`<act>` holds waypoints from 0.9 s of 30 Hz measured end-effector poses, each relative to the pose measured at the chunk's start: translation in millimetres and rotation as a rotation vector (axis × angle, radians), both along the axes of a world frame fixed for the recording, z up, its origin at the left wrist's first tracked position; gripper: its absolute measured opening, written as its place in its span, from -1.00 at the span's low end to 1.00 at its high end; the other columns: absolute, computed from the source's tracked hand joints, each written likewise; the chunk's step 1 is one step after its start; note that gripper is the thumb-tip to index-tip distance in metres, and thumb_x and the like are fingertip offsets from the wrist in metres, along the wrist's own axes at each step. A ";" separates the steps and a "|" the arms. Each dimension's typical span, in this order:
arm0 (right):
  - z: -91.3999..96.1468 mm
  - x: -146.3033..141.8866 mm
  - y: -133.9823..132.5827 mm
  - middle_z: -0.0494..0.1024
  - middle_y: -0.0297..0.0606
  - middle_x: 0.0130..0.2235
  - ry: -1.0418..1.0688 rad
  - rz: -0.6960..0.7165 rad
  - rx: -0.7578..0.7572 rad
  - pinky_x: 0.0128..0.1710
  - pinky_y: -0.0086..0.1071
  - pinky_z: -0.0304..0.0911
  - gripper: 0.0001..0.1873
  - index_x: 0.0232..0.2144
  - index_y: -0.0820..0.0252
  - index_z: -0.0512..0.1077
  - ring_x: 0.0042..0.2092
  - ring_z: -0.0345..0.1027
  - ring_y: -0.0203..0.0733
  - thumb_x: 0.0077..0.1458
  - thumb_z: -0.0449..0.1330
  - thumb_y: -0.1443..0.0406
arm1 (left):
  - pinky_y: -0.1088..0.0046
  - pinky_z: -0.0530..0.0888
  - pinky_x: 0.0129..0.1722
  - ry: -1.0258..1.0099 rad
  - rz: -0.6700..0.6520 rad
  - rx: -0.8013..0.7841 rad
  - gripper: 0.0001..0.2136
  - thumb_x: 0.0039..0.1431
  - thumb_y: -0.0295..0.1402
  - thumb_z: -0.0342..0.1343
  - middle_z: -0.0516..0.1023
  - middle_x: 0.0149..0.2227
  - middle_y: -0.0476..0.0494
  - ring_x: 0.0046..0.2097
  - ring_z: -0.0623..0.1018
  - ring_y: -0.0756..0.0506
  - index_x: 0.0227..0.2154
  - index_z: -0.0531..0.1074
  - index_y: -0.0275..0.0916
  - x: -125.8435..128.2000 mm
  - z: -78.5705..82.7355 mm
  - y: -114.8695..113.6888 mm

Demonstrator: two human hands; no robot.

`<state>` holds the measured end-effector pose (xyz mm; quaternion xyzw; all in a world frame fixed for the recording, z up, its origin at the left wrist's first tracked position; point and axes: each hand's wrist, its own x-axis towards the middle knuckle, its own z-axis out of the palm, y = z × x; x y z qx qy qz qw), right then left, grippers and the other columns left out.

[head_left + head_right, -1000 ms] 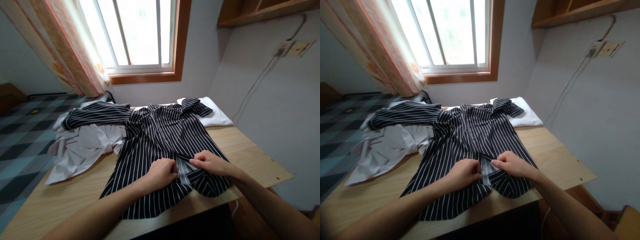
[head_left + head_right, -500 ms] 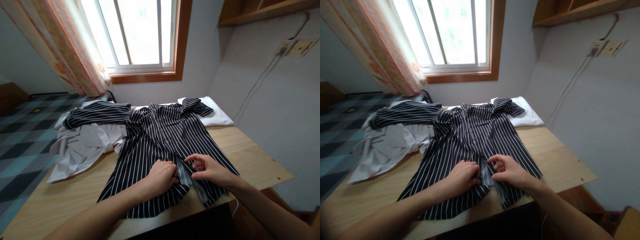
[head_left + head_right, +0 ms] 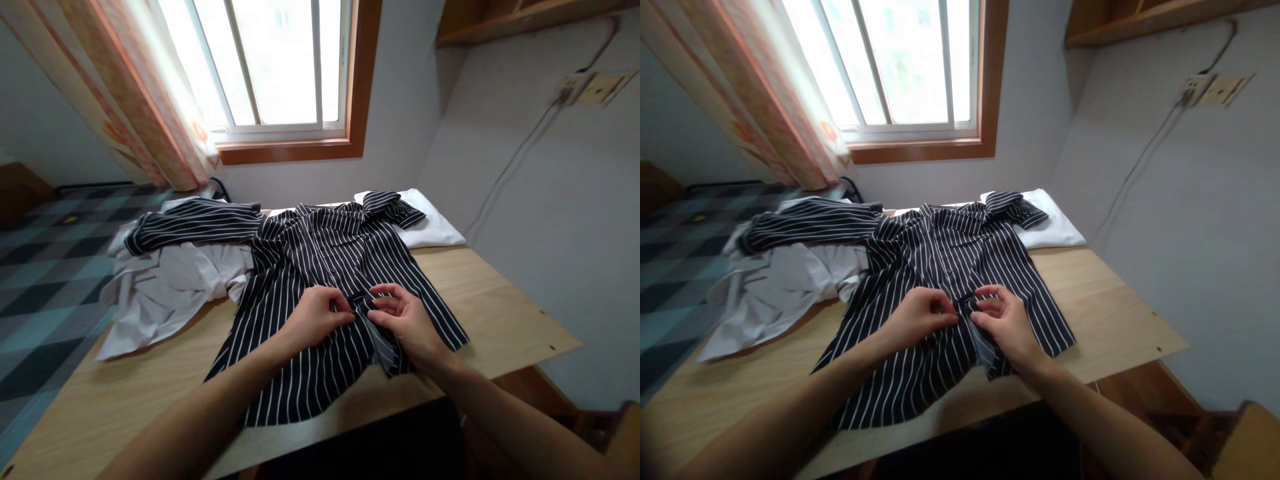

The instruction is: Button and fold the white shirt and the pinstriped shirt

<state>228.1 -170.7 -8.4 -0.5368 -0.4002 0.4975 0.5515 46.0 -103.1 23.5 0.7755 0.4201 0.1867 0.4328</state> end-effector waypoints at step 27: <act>13.0 -17.3 25.4 0.60 -0.21 -0.29 -0.271 -0.080 0.281 -0.12 -0.19 0.38 -0.76 -0.25 0.17 0.45 -0.21 0.50 -0.11 -0.03 0.30 0.27 | 0.50 0.37 -0.42 -0.250 0.204 -0.429 -0.87 -0.10 -0.51 0.26 0.49 -0.49 -0.03 -0.46 0.41 0.06 -0.41 0.53 -0.34 4.6 8.0 27.3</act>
